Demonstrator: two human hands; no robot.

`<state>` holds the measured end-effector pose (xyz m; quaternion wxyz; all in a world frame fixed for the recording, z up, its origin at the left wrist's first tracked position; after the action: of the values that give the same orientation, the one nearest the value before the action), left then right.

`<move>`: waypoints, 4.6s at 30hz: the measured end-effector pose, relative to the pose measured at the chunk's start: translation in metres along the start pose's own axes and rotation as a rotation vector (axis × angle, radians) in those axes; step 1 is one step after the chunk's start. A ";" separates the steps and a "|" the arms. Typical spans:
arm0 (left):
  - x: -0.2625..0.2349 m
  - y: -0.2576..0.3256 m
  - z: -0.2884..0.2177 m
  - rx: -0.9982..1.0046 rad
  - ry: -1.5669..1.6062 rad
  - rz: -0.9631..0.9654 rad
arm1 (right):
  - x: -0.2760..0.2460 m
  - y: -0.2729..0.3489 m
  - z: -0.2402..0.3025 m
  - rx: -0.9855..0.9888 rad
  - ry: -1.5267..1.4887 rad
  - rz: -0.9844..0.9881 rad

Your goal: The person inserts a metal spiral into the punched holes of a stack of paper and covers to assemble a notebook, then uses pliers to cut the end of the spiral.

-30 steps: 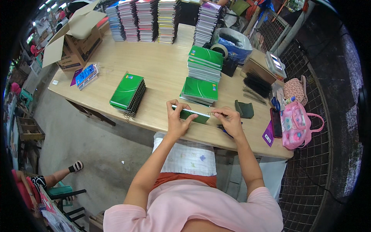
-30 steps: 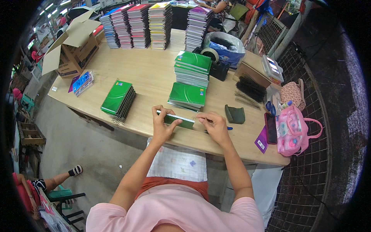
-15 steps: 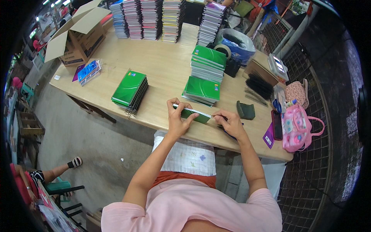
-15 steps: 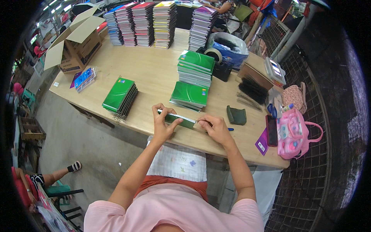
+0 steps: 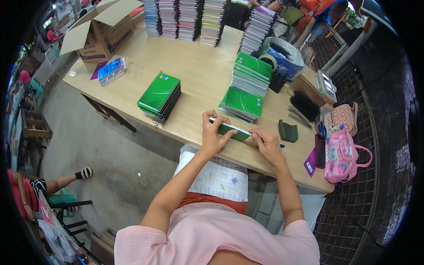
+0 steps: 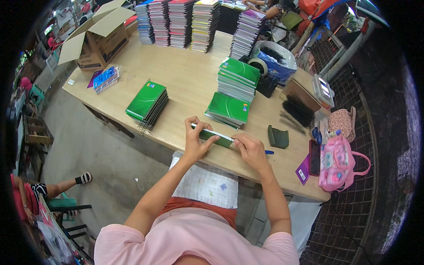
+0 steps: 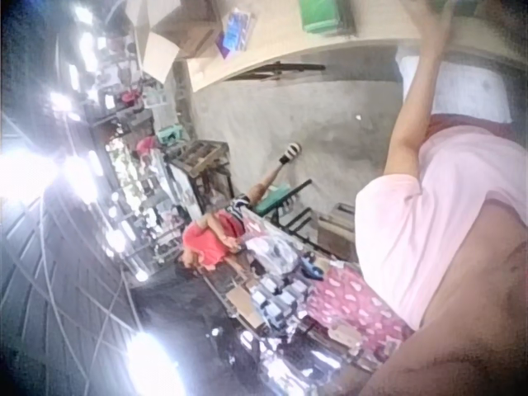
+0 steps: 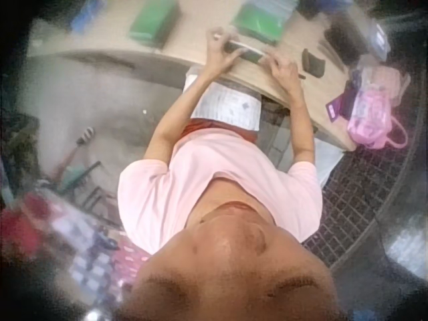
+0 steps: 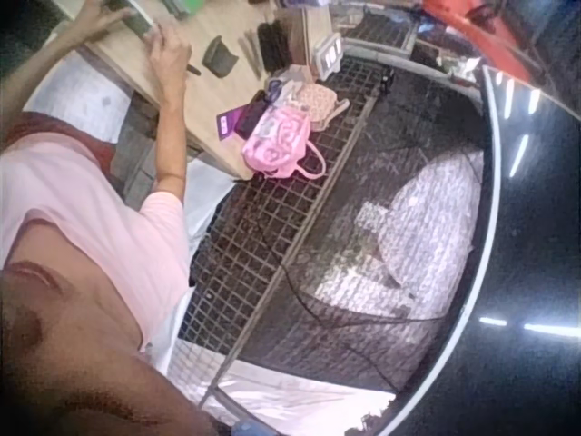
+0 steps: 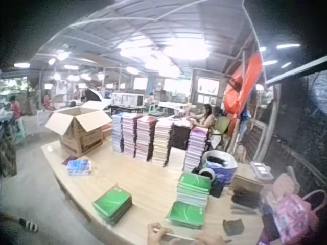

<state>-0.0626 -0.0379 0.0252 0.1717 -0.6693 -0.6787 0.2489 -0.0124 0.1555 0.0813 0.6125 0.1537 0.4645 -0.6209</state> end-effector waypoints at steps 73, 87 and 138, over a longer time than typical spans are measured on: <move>0.036 -0.001 -0.001 -0.018 0.035 0.199 | -0.045 -0.002 -0.034 -0.280 -0.979 0.431; 0.033 0.002 -0.005 -0.007 0.078 0.185 | -0.031 0.002 -0.052 -0.014 -0.916 0.499; 0.034 0.016 -0.014 0.003 0.087 0.091 | -0.005 0.021 0.002 0.226 0.281 0.177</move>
<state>-0.0433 -0.0026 0.0240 0.1906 -0.7095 -0.6390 0.2281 0.0088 0.1607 0.0779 0.5725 0.3470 0.4574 -0.5853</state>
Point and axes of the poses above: each hand's wrist, its own y-axis away from the middle knuckle, its own x-axis out of the palm, z = x × y, the point moved 6 cm from there along -y, towards the middle knuckle, and after that the axes turned 7 degrees about y, right-handed, at the moved point
